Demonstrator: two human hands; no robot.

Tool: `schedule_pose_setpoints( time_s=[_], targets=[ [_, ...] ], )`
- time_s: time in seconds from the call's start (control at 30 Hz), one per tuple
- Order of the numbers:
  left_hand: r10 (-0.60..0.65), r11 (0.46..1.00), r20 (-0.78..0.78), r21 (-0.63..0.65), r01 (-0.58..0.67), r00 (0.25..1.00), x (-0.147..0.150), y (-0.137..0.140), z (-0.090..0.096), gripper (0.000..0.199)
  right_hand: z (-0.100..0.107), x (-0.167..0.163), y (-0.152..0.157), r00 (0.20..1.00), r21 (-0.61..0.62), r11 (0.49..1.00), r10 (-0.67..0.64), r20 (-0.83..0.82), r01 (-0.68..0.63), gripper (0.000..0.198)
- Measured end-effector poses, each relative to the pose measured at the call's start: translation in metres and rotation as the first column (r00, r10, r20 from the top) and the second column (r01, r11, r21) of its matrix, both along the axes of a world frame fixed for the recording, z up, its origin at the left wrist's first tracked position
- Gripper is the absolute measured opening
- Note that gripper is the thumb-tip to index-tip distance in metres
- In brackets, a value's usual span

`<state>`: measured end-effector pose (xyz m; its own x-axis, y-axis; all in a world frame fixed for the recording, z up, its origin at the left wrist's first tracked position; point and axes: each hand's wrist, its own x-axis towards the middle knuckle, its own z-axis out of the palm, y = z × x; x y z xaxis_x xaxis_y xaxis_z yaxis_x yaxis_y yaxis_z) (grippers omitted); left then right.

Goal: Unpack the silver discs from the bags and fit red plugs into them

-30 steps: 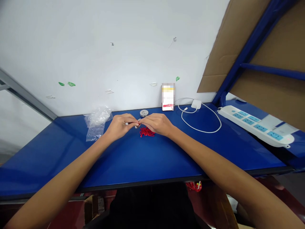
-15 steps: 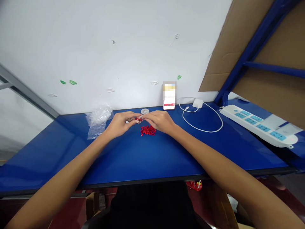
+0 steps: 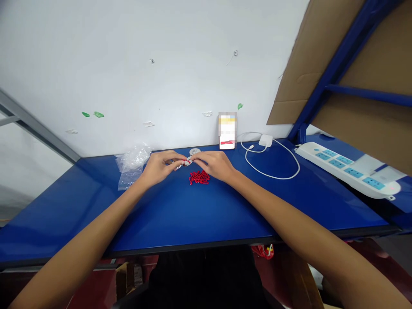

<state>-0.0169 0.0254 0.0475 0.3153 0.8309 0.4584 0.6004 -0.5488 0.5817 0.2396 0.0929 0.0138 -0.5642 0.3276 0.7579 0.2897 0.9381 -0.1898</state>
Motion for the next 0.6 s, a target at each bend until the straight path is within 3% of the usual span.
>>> schedule_pose_setpoints(
  time_s=[0.23, 0.37, 0.47, 0.53, 0.6],
  targets=[
    [-0.013, 0.997, -0.103, 0.078, 0.021, 0.995, 0.004, -0.003, -0.001, 0.021, -0.002, -0.001, -0.001, 1.0, -0.013, 1.0, 0.011, -0.001, -0.011, 0.018],
    [0.147, 0.986, -0.017, 0.075, -0.146, 0.989, 0.004, -0.002, 0.0, 0.028, -0.001, -0.004, -0.002, 0.997, -0.116, 0.993, -0.033, -0.074, 0.024, 0.015],
    [0.222, 0.974, 0.117, -0.079, -0.214, 0.968, 0.007, 0.0, -0.005, 0.028, -0.002, -0.006, -0.001, 0.989, -0.191, 0.981, -0.063, -0.137, 0.036, 0.012],
    [0.198, 0.959, 0.236, -0.249, -0.138, 0.951, 0.01, 0.001, -0.011, 0.024, -0.004, -0.007, -0.002, 0.986, -0.212, 0.977, -0.07, -0.154, 0.036, 0.01],
    [0.157, 0.91, 0.368, -0.414, 0.01, 0.917, 0.014, 0.001, -0.017, 0.02, -0.005, -0.008, -0.003, 0.986, -0.197, 0.979, -0.078, -0.148, 0.048, 0.009]
  ],
)
